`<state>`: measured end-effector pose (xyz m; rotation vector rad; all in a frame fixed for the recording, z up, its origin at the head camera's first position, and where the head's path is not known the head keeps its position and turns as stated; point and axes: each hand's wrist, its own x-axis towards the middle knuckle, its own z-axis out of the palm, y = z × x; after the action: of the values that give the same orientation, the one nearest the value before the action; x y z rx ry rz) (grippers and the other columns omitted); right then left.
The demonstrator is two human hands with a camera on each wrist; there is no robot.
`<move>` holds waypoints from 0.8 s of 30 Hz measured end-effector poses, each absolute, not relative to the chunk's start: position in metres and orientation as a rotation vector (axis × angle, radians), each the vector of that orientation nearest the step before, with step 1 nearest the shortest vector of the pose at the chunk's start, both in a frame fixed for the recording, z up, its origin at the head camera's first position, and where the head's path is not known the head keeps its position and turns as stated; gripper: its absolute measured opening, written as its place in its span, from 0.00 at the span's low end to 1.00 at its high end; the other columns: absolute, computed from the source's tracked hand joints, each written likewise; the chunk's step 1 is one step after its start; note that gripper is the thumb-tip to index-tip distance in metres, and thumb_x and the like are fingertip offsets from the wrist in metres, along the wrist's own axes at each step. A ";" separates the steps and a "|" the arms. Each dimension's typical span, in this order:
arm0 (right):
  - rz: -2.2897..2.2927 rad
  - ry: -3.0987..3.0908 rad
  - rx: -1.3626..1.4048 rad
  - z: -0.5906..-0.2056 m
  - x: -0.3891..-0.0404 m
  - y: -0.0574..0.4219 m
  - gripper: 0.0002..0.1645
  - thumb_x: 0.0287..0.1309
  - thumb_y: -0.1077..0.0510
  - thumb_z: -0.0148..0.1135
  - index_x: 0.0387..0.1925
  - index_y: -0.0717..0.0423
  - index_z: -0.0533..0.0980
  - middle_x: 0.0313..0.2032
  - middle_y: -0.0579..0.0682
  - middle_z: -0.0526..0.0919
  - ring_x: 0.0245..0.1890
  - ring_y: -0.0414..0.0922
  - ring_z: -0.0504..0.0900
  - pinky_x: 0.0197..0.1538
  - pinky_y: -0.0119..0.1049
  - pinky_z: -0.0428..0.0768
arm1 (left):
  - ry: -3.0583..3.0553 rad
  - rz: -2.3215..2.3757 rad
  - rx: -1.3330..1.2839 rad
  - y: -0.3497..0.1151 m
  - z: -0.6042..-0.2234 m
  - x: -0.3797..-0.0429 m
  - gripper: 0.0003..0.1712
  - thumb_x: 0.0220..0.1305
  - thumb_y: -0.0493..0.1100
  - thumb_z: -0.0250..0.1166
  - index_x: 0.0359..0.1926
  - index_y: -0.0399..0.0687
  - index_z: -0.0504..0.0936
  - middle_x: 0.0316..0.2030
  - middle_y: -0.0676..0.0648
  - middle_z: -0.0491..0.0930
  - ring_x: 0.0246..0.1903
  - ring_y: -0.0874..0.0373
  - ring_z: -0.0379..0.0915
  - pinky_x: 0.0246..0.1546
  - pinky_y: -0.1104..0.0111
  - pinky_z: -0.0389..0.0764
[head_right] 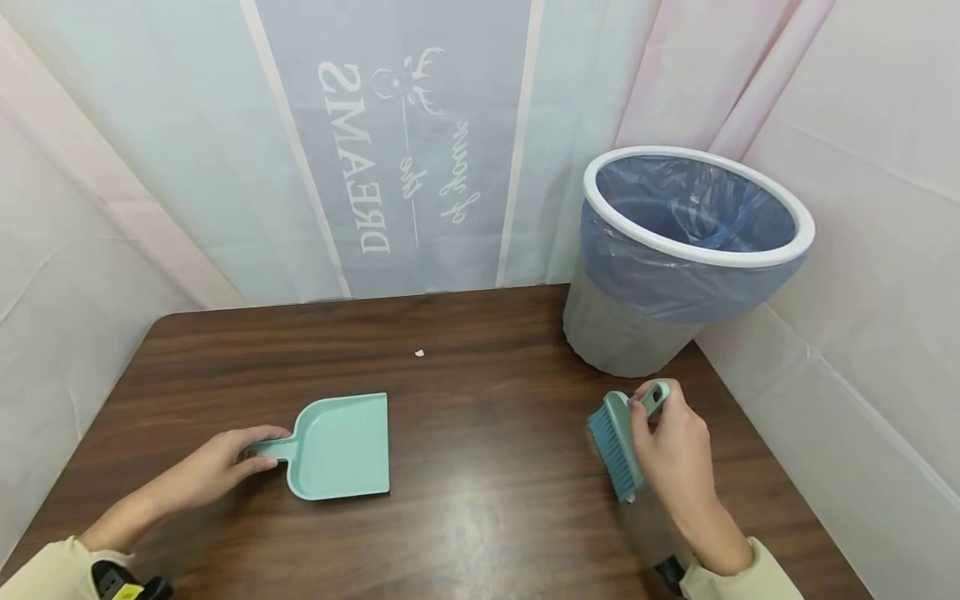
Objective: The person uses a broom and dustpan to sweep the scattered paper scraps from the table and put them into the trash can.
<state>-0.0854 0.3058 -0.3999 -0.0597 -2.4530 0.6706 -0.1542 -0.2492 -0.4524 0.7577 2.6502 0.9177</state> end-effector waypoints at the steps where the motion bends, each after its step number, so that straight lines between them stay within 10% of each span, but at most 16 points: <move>1: 0.669 -2.453 -0.057 -0.400 -0.086 0.306 0.12 0.60 0.71 0.65 0.43 0.61 0.74 0.33 0.54 0.86 0.27 0.21 0.71 0.23 0.21 0.68 | 2.658 0.909 0.753 -0.250 -0.453 -0.154 0.20 0.68 0.40 0.67 0.58 0.37 0.80 0.51 0.48 0.83 0.49 0.62 0.77 0.46 0.65 0.82; 24: 0.647 -2.361 -0.128 -0.380 -0.088 0.317 0.09 0.60 0.69 0.61 0.42 0.60 0.76 0.30 0.55 0.85 0.18 0.21 0.67 0.19 0.21 0.65 | 2.737 0.816 0.869 -0.251 -0.453 -0.150 0.21 0.64 0.37 0.70 0.56 0.33 0.83 0.50 0.40 0.86 0.51 0.45 0.82 0.48 0.54 0.84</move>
<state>-0.0882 0.3171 -0.3803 -0.1283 -2.3613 0.6470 -0.1503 -0.2506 -0.4527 0.8688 2.7373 0.8158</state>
